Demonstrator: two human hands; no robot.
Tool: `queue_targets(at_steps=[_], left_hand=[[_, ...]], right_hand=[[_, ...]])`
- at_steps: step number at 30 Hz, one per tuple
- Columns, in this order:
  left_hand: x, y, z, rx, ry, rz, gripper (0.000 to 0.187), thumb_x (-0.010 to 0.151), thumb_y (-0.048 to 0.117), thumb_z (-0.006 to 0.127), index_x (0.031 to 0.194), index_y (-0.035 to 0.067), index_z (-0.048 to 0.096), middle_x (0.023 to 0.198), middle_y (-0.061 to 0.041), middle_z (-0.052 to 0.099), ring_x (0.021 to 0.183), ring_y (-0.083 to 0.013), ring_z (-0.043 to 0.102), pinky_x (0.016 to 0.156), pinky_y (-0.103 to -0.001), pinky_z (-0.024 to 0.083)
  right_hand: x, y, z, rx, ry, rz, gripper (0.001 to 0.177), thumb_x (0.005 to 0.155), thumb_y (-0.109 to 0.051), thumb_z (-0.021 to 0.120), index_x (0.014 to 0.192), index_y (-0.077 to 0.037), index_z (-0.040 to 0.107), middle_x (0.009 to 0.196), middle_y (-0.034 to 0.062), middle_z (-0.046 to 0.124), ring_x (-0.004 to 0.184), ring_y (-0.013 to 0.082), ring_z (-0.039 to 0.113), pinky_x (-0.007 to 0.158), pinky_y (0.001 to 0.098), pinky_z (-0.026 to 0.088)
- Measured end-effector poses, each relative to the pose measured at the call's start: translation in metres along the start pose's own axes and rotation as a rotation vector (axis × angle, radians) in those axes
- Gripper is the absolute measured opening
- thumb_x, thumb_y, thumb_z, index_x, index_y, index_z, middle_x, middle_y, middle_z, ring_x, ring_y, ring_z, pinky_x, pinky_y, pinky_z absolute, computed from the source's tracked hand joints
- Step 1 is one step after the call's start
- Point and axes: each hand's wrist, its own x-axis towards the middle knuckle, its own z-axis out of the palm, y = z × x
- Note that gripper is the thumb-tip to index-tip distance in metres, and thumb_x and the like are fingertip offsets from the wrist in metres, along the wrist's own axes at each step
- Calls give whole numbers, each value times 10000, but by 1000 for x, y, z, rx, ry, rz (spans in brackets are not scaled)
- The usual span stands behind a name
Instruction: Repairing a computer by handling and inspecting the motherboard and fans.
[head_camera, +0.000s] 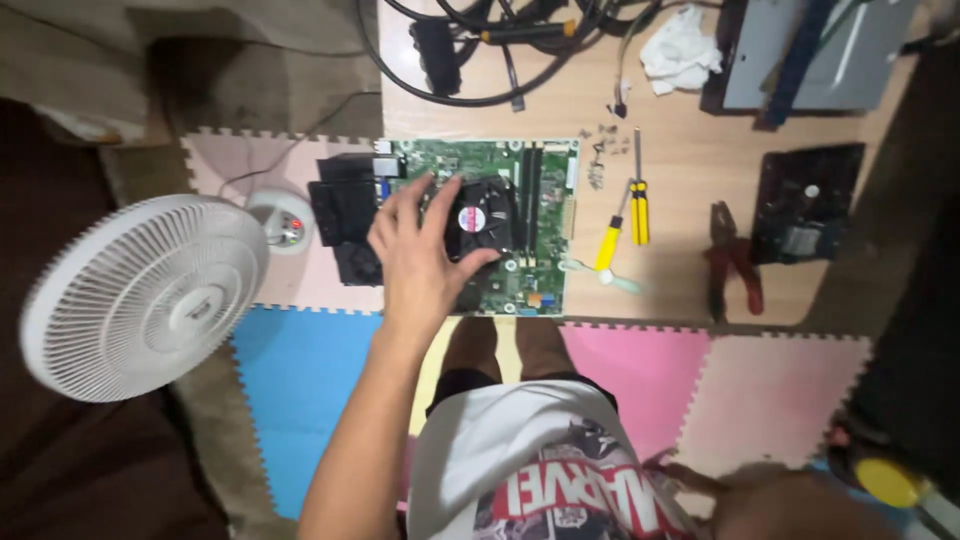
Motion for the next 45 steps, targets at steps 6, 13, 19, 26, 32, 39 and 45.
queue_targets(at_steps=[6, 13, 19, 26, 32, 39, 45], left_hand=[[0, -2, -5, -16, -2, -13, 914, 632, 393, 934, 1438, 159, 572, 1446, -140, 533, 1296, -372, 484, 1093, -533, 336], [-2, -4, -5, 18, -20, 23, 932, 644, 436, 917, 1462, 164, 564, 1409, -146, 578, 1271, -340, 547, 1080, -482, 353], [0, -5, -4, 74, -56, 28, 946, 653, 467, 903, 1473, 148, 556, 1273, -122, 651, 1179, -302, 595, 1058, -457, 356], [0, -5, -4, 120, -54, 58, 962, 660, 480, 895, 1474, 102, 548, 1217, -118, 665, 1146, -302, 602, 1062, -454, 356], [1, -6, -4, 131, -71, 46, 970, 664, 478, 896, 1478, 96, 533, 1201, -119, 665, 1177, -284, 605, 1151, -508, 304], [-2, -7, -3, 111, -55, 48, 959, 683, 460, 897, 1491, 105, 524, 1258, -140, 649, 1220, -309, 596, 1185, -584, 230], [2, 2, -5, 74, -64, -31, 957, 646, 443, 923, 1476, 160, 541, 1330, -147, 586, 1242, -352, 534, 1148, -556, 293]], right_hand=[[343, -183, 382, 150, -14, -31, 301, 1028, -40, 592, 1327, -16, 597, 1243, 54, 664, 1054, 101, 632, 886, 274, 550], [358, -142, 418, -352, -1, -30, 275, 914, -53, 700, 1188, -57, 687, 1026, 109, 654, 809, 220, 693, 709, 334, 564], [352, -130, 422, -362, 53, -8, 255, 890, -86, 719, 1144, -74, 702, 996, 108, 635, 806, 250, 702, 683, 372, 569], [354, -128, 428, -324, 77, -43, 178, 900, -102, 721, 1074, -73, 739, 947, 98, 642, 751, 268, 696, 654, 388, 548], [359, -122, 434, -304, 79, -89, 145, 910, -95, 708, 1039, -36, 740, 956, 106, 660, 745, 296, 681, 663, 397, 538], [335, -129, 416, -399, 87, -169, 187, 927, -86, 705, 1106, -33, 717, 985, 118, 646, 814, 312, 671, 707, 405, 538], [279, -111, 368, -782, 88, -363, 281, 896, -116, 713, 1161, -30, 672, 1047, 126, 624, 980, 322, 604, 841, 434, 500]])
